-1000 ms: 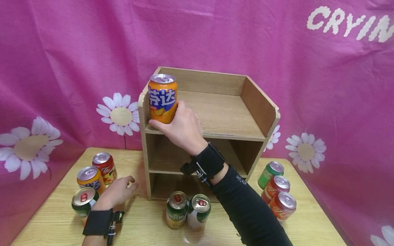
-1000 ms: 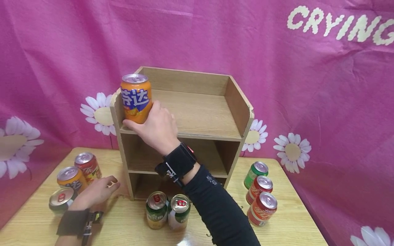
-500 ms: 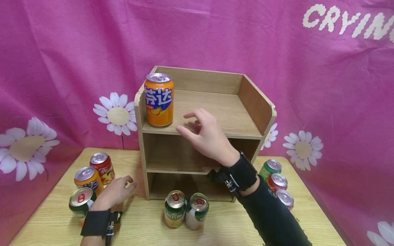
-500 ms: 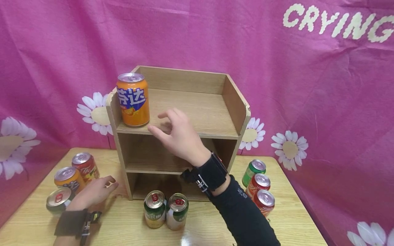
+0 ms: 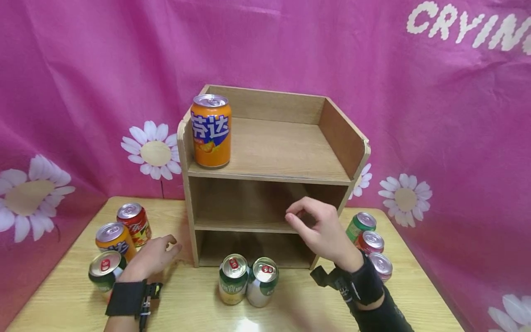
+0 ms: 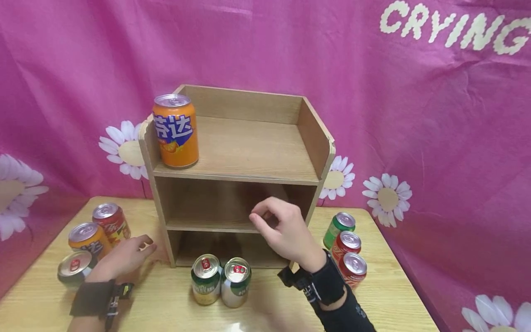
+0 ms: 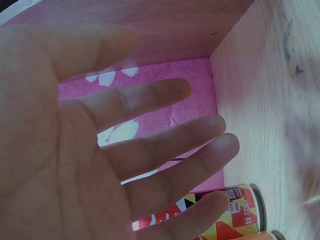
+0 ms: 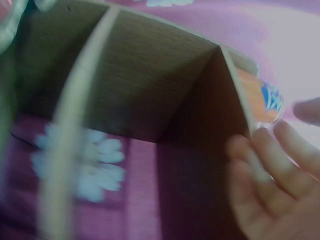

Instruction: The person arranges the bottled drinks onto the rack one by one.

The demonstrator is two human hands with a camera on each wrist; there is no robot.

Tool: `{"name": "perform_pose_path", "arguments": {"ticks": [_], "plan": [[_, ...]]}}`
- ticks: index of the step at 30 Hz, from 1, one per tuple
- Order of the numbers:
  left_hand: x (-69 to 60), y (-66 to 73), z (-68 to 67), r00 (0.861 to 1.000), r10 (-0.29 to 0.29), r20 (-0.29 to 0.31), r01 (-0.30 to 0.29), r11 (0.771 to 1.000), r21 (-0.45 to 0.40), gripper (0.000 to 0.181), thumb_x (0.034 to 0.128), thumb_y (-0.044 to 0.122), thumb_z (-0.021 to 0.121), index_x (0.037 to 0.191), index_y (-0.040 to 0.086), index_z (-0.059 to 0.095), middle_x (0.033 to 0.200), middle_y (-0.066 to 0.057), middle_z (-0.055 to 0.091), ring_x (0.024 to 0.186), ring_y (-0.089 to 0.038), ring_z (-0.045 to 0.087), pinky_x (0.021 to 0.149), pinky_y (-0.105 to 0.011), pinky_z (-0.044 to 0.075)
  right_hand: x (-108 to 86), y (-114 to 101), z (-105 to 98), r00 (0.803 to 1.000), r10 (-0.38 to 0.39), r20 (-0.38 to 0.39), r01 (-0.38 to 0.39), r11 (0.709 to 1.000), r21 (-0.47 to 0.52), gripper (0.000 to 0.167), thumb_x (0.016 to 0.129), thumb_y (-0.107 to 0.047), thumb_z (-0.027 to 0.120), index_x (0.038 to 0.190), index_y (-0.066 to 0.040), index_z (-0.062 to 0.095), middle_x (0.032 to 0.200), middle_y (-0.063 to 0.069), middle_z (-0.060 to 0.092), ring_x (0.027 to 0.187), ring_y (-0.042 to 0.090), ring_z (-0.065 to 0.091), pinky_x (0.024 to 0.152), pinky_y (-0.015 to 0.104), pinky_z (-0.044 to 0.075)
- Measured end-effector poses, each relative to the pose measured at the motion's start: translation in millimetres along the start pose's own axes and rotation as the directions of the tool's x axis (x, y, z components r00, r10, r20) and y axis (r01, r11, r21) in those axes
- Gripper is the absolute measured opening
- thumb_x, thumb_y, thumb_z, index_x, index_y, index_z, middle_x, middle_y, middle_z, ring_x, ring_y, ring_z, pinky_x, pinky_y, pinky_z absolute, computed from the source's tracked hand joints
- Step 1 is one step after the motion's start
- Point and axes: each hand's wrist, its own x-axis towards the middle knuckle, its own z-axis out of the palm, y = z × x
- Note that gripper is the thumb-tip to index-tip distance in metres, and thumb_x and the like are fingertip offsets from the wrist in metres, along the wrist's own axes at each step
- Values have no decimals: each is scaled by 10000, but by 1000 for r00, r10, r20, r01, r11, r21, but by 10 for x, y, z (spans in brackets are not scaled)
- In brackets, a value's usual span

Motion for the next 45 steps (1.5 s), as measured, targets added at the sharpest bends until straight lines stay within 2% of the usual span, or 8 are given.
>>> {"name": "perform_pose_path", "arguments": {"ticks": [3, 8, 16, 21, 25, 33, 40, 45], "plan": [[8, 11, -49, 1000, 8, -9, -8, 1000, 11, 408, 969, 264, 493, 1179, -79, 558, 1086, -243, 625, 982, -391, 599, 816, -534, 462, -238, 127, 132, 975, 142, 171, -157, 985, 75, 77, 879, -90, 663, 947, -119, 683, 887, -31, 666, 802, 83, 602, 691, 283, 513], [15, 1, -31, 1000, 20, -12, -20, 1000, 5, 412, 970, 277, 492, 1171, -76, 564, 1087, -237, 628, 990, -395, 596, 820, -533, 461, -620, 306, 440, 854, 351, 384, -393, 919, 34, 277, 938, -279, 596, 1081, -49, 656, 1006, 25, 673, 893, 123, 626, 761, 314, 521], [6, -50, 73, 1000, 11, 10, -11, 1000, -3, 409, 968, 280, 498, 1175, -66, 567, 1090, -216, 631, 992, -373, 601, 834, -530, 459, -1127, 243, 949, 801, 551, 233, -588, 796, 141, 719, 794, -331, 760, 1315, 23, 414, 1239, 159, 535, 1084, 310, 553, 894, 451, 464], [3, -44, 77, 1000, 12, -4, -12, 1000, 1, 389, 958, 278, 512, 1140, -57, 586, 1061, -199, 642, 973, -356, 609, 830, -522, 461, -1218, 125, 1118, 731, 652, 202, -681, 674, 287, 790, 760, -230, 793, 1360, 17, 343, 1258, 181, 481, 1155, 342, 491, 930, 475, 440], [5, -44, 65, 1000, -4, -7, 4, 1000, 1, 380, 957, 275, 512, 1136, -51, 590, 1065, -201, 642, 981, -359, 606, 830, -521, 462, -1215, 51, 1200, 700, 690, 182, -709, 643, 290, 845, 722, -221, 813, 1379, -18, 321, 1227, 132, 519, 1138, 303, 496, 931, 487, 417], [10, -56, 46, 1000, -12, -10, 12, 1000, 9, 359, 954, 254, 520, 1134, -49, 591, 1066, -207, 641, 978, -364, 606, 826, -524, 463, -1235, 56, 1394, 685, 722, 100, -726, 664, 181, 873, 597, -260, 881, 1285, -38, 392, 1083, 36, 600, 990, 192, 561, 878, 401, 425], [20, -56, 12, 1000, -1, -25, 1, 1000, 18, 356, 952, 249, 521, 1125, -54, 595, 1049, -207, 645, 960, -365, 611, 813, -521, 468, -1217, 118, 1416, 705, 705, 80, -707, 687, 168, 813, 587, -240, 884, 1229, -33, 431, 1049, 30, 610, 951, 173, 583, 849, 343, 461], [32, -57, -3, 1000, -5, -23, 5, 1000, 18, 370, 956, 267, 515, 1127, -51, 593, 1047, -204, 644, 958, -360, 611, 810, -519, 468, -1204, 194, 1380, 740, 664, 104, -671, 718, 185, 771, 594, -243, 885, 1206, -46, 459, 1043, 9, 625, 940, 146, 598, 843, 315, 475]]}}
